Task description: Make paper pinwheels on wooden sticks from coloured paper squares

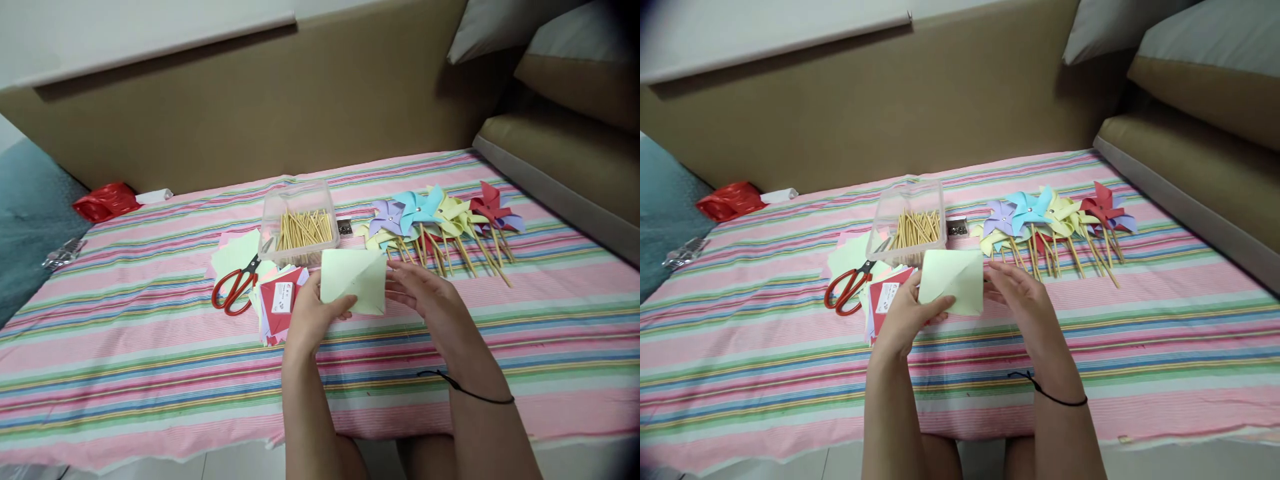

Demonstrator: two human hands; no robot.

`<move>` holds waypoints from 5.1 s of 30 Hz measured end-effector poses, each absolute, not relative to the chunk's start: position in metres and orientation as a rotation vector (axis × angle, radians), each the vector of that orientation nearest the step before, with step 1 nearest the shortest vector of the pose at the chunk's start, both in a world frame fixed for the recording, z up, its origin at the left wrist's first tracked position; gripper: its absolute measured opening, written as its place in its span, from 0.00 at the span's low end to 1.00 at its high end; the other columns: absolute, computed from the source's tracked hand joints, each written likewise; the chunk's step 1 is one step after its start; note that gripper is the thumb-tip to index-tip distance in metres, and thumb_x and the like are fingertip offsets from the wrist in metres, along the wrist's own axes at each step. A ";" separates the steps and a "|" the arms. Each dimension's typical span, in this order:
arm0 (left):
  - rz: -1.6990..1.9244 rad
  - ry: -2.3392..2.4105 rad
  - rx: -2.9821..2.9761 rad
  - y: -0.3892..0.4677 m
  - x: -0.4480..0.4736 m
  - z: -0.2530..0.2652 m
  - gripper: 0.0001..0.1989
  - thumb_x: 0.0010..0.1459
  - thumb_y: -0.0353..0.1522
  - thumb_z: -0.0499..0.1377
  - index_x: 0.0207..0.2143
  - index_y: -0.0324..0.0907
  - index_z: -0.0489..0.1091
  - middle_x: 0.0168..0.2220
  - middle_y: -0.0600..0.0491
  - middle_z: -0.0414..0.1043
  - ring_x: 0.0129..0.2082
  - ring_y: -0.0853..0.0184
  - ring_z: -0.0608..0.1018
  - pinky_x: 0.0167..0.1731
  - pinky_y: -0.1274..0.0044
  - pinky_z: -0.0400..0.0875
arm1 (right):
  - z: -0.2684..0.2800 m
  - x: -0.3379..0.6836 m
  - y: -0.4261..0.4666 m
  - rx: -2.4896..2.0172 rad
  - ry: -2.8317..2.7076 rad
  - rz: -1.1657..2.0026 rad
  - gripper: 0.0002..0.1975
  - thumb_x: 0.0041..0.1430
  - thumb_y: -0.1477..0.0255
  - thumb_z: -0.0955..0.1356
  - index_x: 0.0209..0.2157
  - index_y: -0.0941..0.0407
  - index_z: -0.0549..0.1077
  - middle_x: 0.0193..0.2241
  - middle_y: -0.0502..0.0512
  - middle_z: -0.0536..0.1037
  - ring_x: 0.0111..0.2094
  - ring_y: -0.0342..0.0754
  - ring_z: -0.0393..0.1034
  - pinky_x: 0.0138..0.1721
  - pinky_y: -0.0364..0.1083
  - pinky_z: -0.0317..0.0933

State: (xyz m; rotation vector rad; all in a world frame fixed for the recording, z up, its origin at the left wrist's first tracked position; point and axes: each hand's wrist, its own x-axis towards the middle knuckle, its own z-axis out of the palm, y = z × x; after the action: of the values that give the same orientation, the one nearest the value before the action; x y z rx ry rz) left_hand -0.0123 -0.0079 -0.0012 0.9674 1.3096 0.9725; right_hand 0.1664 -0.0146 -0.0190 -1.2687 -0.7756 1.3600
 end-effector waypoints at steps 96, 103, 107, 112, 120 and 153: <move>1.135 1.158 0.957 -0.004 0.007 -0.007 0.11 0.44 0.37 0.68 0.24 0.37 0.77 0.23 0.52 0.73 0.23 0.70 0.71 0.26 0.77 0.66 | -0.019 0.133 -0.010 -1.272 -0.716 0.969 0.32 0.36 0.71 0.78 0.46 0.51 0.69 0.22 0.48 0.76 0.19 0.47 0.71 0.19 0.45 0.67; 1.120 1.166 0.960 -0.004 0.003 -0.007 0.11 0.44 0.37 0.68 0.22 0.37 0.76 0.21 0.53 0.72 0.23 0.69 0.72 0.26 0.77 0.67 | -0.015 0.132 -0.011 -1.263 -0.702 0.978 0.32 0.35 0.71 0.78 0.45 0.51 0.68 0.21 0.47 0.75 0.19 0.46 0.69 0.18 0.45 0.66; 1.126 1.135 0.971 -0.005 0.002 -0.008 0.11 0.44 0.37 0.68 0.24 0.38 0.77 0.23 0.52 0.73 0.25 0.68 0.73 0.28 0.76 0.68 | -0.016 0.133 -0.010 -1.267 -0.737 0.978 0.32 0.37 0.69 0.78 0.46 0.51 0.67 0.22 0.47 0.76 0.20 0.47 0.70 0.19 0.45 0.66; 1.116 1.144 0.984 -0.003 0.003 -0.008 0.13 0.44 0.38 0.69 0.22 0.37 0.74 0.21 0.54 0.69 0.22 0.72 0.68 0.24 0.78 0.62 | -0.021 0.137 -0.008 -1.276 -0.780 1.036 0.34 0.41 0.64 0.77 0.50 0.51 0.66 0.25 0.49 0.77 0.22 0.49 0.72 0.20 0.47 0.68; 1.128 1.215 1.064 -0.002 0.002 -0.009 0.22 0.43 0.41 0.69 0.14 0.39 0.60 0.16 0.60 0.51 0.19 0.76 0.55 0.19 0.80 0.50 | -0.017 0.135 -0.011 -1.271 -0.816 1.036 0.39 0.39 0.64 0.78 0.54 0.51 0.64 0.25 0.49 0.77 0.22 0.49 0.72 0.22 0.48 0.69; 1.289 1.186 0.856 -0.002 0.009 -0.002 0.29 0.39 0.34 0.72 0.43 0.43 0.63 0.18 0.62 0.68 0.18 0.74 0.70 0.24 0.82 0.65 | -0.017 0.133 -0.015 -1.263 -0.814 0.932 0.37 0.43 0.68 0.77 0.55 0.50 0.64 0.28 0.52 0.78 0.24 0.49 0.74 0.23 0.47 0.70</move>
State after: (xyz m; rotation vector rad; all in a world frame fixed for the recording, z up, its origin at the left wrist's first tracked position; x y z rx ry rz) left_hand 0.0095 -0.0018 -0.0016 0.8564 1.1860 1.2887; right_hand 0.1328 -0.0148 -0.0173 -1.2632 -0.8142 0.9321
